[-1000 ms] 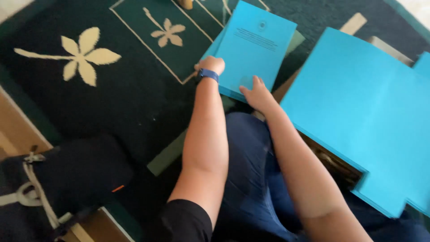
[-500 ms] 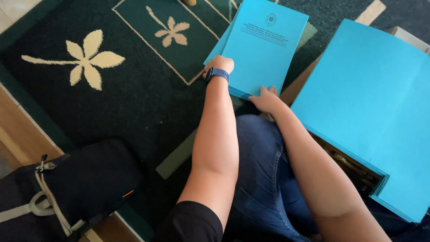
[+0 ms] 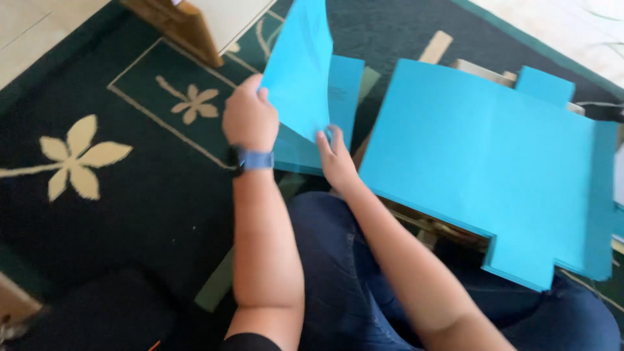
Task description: The person folds blue paper folders by hand while sitting on the floor. They pick up a flat blue paper folder, fold the side flaps inward, and then stack the completed folders onto a pile.
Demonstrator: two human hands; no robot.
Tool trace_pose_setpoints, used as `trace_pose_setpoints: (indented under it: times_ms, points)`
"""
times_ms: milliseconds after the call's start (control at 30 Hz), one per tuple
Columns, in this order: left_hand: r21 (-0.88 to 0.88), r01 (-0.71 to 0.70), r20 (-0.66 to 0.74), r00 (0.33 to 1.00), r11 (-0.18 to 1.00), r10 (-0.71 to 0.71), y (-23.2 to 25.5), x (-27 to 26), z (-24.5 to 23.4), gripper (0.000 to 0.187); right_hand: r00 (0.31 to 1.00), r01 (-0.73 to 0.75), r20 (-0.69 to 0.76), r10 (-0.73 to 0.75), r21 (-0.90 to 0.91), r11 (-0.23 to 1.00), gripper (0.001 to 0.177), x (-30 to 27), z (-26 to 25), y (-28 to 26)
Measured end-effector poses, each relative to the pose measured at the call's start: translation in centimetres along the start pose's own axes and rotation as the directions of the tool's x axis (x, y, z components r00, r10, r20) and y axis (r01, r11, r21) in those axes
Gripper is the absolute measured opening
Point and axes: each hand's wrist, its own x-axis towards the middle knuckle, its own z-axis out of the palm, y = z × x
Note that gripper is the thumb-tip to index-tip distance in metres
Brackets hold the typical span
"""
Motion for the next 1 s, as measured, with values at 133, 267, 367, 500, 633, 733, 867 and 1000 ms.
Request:
trace_pose_setpoints:
  times_ms: [133, 267, 367, 500, 633, 733, 867, 1000]
  points:
    - [-0.322, -0.399, -0.244, 0.911, 0.859, 0.331, 5.3, -6.2, -4.2, 0.03, 0.691, 0.591, -0.6, -0.404, 0.147, 0.793, 0.051, -5.2, -6.5, 1.1]
    - [-0.612, -0.573, -0.324, 0.811, 0.546, 0.487, 10.6, -10.4, -1.5, 0.038, 0.679, 0.46, -0.718, -0.152, 0.255, 0.85, 0.061, -9.7, -18.9, 6.8]
    - [-0.779, -0.328, 0.021, 0.838, 0.535, 0.545, 13.8, -13.5, 5.6, 0.054, 0.67, 0.337, -0.729, 0.14, 0.467, 0.818, 0.064, -14.8, -27.8, 12.2]
    - [-0.755, -0.423, 0.131, 0.652, 0.501, 0.747, 17.1, -18.5, 12.6, 0.06, 0.541, 0.446, -0.84, 0.048, 0.335, 0.83, 0.047, -23.1, -33.6, 18.5]
    - [-0.506, -0.745, 0.168, 0.409, 0.435, 0.897, 18.7, -18.7, 20.5, 0.044, 0.589, 0.344, -0.805, -0.069, 0.173, 0.923, 0.047, -25.4, -37.0, 26.6]
    - [-0.343, -0.876, 0.193, 0.287, 0.338, 0.938, 18.5, -18.1, 25.5, 0.042, 0.641, 0.195, -0.767, -0.022, 0.134, 0.972, 0.052, -24.7, -38.3, 29.0]
    - [-0.169, -0.94, 0.426, 0.203, 0.298, 0.882, 16.8, -18.3, 28.2, 0.053, 0.684, -0.156, -0.729, 0.024, -0.114, 0.981, 0.061, -22.9, -39.0, 31.9]
    - [-0.181, -0.937, 0.463, 0.187, 0.298, 0.866, 17.0, -18.6, 26.3, 0.067, 0.698, -0.203, -0.702, 0.14, -0.006, 0.979, 0.063, -23.7, -38.5, 29.3]
